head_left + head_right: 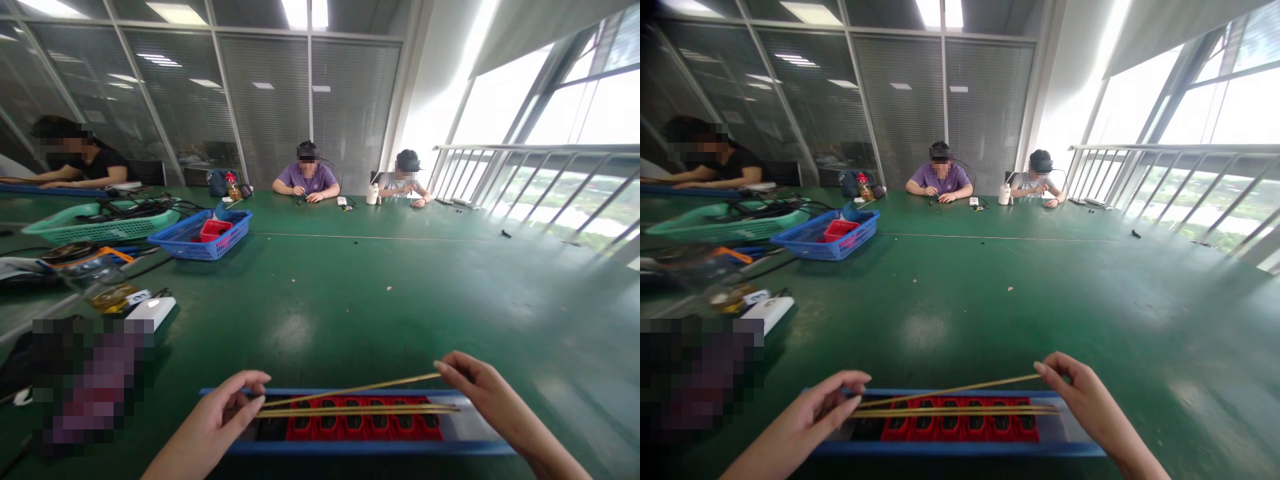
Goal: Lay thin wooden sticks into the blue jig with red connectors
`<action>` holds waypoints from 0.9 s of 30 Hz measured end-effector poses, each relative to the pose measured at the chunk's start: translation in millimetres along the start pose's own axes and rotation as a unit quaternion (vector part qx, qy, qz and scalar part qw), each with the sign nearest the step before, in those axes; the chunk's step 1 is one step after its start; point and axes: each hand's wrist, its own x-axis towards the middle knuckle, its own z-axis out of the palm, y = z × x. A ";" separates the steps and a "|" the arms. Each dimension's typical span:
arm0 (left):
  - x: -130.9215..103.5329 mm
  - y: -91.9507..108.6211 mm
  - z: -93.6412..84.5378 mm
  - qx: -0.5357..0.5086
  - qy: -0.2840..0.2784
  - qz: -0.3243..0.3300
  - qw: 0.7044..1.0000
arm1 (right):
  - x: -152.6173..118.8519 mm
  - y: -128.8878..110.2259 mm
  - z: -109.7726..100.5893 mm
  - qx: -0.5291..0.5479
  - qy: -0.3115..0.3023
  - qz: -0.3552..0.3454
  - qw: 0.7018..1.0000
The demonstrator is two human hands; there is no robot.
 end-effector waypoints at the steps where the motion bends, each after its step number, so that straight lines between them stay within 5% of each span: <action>1: 0.8 -3.8 0.2 -0.005 0.003 0.001 1.000 | 3.9 1.8 -3.7 0.010 0.028 0.006 1.000; 9: 1.2 -16.9 1.2 -0.030 -0.003 0.015 0.999 | 33.4 22.1 -40.1 0.074 0.185 0.034 0.979; 14: 1.9 -15.4 1.0 -0.008 -0.007 0.021 1.000 | 51.9 31.9 -30.3 0.062 0.210 0.046 0.975; 18: -0.1 -7.0 -3.3 0.042 -0.008 0.019 0.999 | 68.9 31.4 -10.3 0.005 0.158 0.046 0.986; 23: -8.4 17.9 -16.7 0.154 -0.041 0.044 0.986 | 91.2 25.7 13.8 -0.044 0.015 0.001 0.999; 27: -13.7 27.3 -24.2 0.225 -0.065 0.047 0.971 | 99.9 23.7 31.5 -0.083 -0.025 -0.051 0.995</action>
